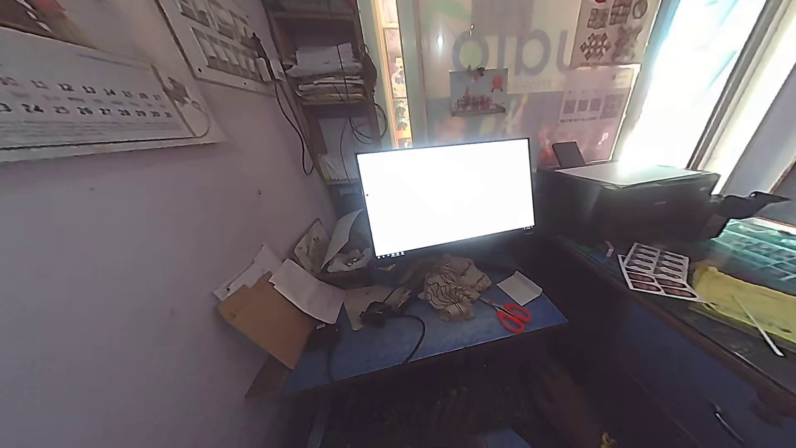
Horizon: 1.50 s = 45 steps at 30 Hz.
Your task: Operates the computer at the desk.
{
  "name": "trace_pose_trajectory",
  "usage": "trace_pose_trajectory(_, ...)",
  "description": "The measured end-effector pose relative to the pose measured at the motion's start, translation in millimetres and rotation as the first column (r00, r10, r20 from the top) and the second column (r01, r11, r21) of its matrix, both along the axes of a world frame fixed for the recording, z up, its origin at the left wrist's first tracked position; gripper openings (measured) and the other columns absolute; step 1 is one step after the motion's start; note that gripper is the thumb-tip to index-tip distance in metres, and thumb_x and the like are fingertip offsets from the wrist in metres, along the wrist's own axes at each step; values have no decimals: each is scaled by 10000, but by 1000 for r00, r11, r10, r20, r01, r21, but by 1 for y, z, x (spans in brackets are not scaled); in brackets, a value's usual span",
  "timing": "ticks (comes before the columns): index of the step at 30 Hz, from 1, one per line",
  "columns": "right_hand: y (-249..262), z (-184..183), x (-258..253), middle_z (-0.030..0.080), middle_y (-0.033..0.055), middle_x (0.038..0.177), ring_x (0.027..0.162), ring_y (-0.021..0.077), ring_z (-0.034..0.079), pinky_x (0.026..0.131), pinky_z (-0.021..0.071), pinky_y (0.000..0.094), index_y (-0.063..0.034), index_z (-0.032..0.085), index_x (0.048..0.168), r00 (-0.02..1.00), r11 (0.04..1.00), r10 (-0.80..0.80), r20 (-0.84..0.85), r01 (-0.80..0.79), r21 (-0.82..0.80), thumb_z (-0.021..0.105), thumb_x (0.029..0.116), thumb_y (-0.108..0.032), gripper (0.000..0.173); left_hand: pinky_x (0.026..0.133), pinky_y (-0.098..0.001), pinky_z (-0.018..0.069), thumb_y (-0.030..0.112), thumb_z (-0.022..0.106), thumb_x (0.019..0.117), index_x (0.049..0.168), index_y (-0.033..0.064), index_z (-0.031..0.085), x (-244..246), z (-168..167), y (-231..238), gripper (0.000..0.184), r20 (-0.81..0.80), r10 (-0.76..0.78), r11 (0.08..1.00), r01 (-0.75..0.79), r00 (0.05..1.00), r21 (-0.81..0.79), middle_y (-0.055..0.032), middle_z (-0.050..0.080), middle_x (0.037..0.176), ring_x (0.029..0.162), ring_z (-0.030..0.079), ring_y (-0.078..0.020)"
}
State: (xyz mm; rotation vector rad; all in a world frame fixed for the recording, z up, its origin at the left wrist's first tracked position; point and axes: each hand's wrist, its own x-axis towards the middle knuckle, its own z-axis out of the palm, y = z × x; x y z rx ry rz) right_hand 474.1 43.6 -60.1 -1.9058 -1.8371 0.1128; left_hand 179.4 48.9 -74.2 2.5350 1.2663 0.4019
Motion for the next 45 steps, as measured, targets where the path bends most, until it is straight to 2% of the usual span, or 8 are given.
trace_pose_trajectory(4,1,-1,0,588,153,1459,1369,353,541,1138,448,516,-150,695,1332,1000,998,-3,28,2,65,600,982,-329,405,1257,-576,192,521,414,1062,1524,166,506,0,-1,0,590,11,4,1000,-4,1000,11,-88,360,1658,1549,298,-304)
trace_pose_trajectory(16,-3,6,-1,607,190,1415,1333,385,560,1103,468,528,-68,718,1250,998,999,1,60,-4,53,658,908,-273,404,1258,-576,188,514,420,1062,1519,152,511,0,1,0,590,15,5,1000,-5,1000,0,-95,355,1660,1551,294,-301)
trace_pose_trajectory(20,-3,5,-1,620,176,1401,1315,378,576,1090,479,526,-74,728,1230,998,997,0,70,-6,75,658,899,-271,391,1259,-570,191,524,415,1061,1523,161,507,0,0,0,594,11,10,1000,-10,1000,4,-83,350,1663,1553,290,-296)
trace_pose_trajectory(30,-3,8,1,619,168,1403,1303,375,581,1075,485,537,-81,733,1223,998,999,20,66,-23,38,675,879,-272,397,1254,-572,207,523,424,1058,1514,157,518,0,1,-1,593,23,16,999,-17,1000,30,-90,370,1653,1545,309,-295)
trace_pose_trajectory(40,0,2,4,632,155,1385,1287,369,592,1059,500,529,-92,744,1202,996,997,21,87,-27,71,681,868,-276,386,1256,-565,209,527,416,1059,1514,154,519,0,2,-1,597,25,18,999,-19,1000,26,-89,371,1652,1545,310,-296)
trace_pose_trajectory(45,-2,6,2,623,179,1392,1298,387,582,1073,488,533,-71,722,1242,996,998,17,87,-22,52,689,867,-280,431,1257,-562,208,532,410,1061,1518,160,514,-1,1,-2,598,21,21,999,-21,1000,24,-81,366,1656,1546,308,-289)
